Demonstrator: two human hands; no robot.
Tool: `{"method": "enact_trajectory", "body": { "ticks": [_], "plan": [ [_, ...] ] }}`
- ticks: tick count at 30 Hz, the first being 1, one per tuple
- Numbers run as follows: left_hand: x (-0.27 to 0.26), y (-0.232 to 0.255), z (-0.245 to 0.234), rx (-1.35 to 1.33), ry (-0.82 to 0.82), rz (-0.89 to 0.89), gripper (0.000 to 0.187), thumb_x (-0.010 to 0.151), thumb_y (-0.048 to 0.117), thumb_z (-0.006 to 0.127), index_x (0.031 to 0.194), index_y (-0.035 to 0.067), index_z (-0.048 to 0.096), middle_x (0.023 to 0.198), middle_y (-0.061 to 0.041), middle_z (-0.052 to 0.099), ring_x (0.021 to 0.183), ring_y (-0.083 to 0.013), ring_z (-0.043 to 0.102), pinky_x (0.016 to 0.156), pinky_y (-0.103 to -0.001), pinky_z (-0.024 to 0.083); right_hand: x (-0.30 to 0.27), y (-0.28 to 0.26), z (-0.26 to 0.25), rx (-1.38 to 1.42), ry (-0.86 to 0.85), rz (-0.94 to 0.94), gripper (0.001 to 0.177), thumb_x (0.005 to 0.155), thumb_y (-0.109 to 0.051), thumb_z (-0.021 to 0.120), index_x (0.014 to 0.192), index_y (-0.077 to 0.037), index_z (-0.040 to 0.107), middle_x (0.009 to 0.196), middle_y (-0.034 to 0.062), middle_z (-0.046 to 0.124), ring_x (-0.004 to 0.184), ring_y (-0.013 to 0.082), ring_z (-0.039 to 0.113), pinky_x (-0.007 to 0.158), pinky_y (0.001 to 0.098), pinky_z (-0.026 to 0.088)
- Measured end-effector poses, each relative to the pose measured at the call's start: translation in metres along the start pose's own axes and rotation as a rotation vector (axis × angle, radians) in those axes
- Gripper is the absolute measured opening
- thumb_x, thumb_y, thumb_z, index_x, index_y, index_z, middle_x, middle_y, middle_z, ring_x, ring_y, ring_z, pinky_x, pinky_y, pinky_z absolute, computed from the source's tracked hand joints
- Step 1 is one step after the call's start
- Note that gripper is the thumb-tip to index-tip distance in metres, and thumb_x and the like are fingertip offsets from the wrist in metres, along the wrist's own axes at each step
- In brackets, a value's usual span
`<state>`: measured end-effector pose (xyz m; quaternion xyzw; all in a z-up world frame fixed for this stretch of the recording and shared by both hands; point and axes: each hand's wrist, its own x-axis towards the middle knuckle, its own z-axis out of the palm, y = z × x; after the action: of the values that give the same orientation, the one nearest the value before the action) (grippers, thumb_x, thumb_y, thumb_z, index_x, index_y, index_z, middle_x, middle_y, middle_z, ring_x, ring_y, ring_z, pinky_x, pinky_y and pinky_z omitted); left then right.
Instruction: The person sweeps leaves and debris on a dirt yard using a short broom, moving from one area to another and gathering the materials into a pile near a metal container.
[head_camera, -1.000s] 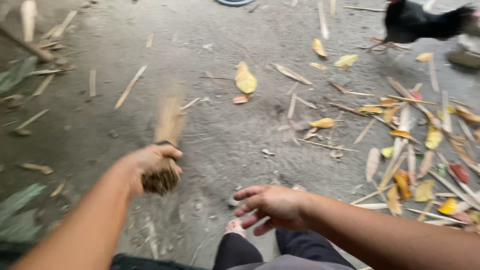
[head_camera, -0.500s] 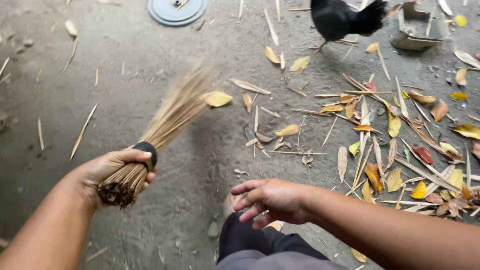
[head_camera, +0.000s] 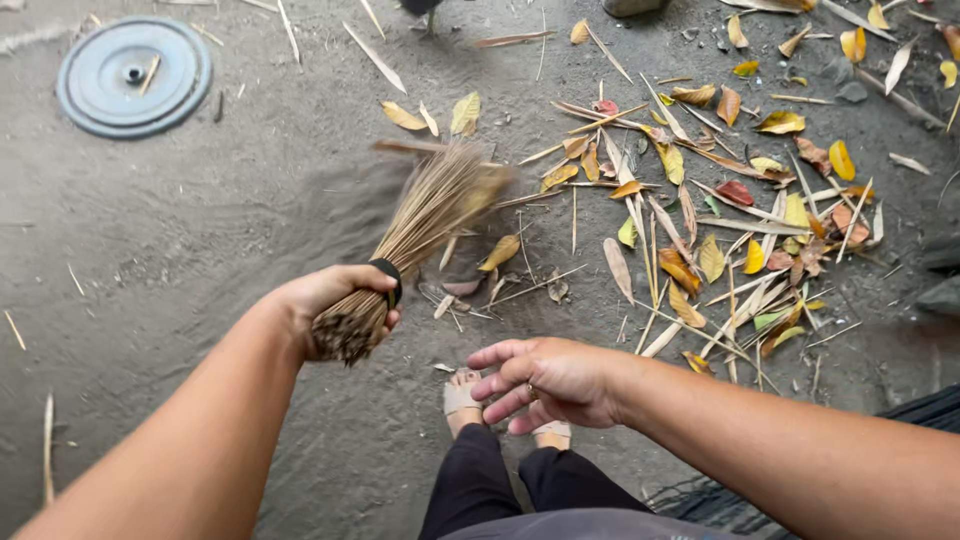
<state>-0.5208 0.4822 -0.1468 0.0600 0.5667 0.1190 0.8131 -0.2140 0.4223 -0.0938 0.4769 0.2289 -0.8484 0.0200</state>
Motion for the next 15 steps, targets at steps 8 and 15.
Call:
{"method": "enact_trajectory", "body": {
  "ticks": [8, 15],
  "plan": [
    [-0.031, -0.034, 0.092, -0.166, 0.181, -0.071, 0.026, 0.087, 0.034, 0.066, 0.089, 0.008, 0.062, 0.071, -0.011, 0.067, 0.057, -0.0254, 0.06, 0.05, -0.041, 0.052, -0.008, -0.008, 0.002, 0.229, 0.024, -0.093, 0.065, 0.087, -0.012, 0.066, 0.149, -0.011, 0.048, 0.124, 0.0077, 0.067, 0.096, 0.0192, 0.071, 0.074, 0.0348, 0.062],
    [0.065, 0.027, 0.169, -0.342, -0.327, -0.037, 0.022, 0.091, 0.027, 0.064, 0.088, 0.005, 0.064, 0.077, -0.012, 0.072, 0.062, -0.0266, 0.068, 0.056, -0.039, 0.061, -0.056, 0.021, -0.052, 0.349, 0.329, -0.09, 0.066, 0.085, -0.01, 0.062, 0.15, -0.012, 0.049, 0.13, 0.0106, 0.069, 0.102, 0.022, 0.071, 0.076, 0.0358, 0.061]
  ]
}}
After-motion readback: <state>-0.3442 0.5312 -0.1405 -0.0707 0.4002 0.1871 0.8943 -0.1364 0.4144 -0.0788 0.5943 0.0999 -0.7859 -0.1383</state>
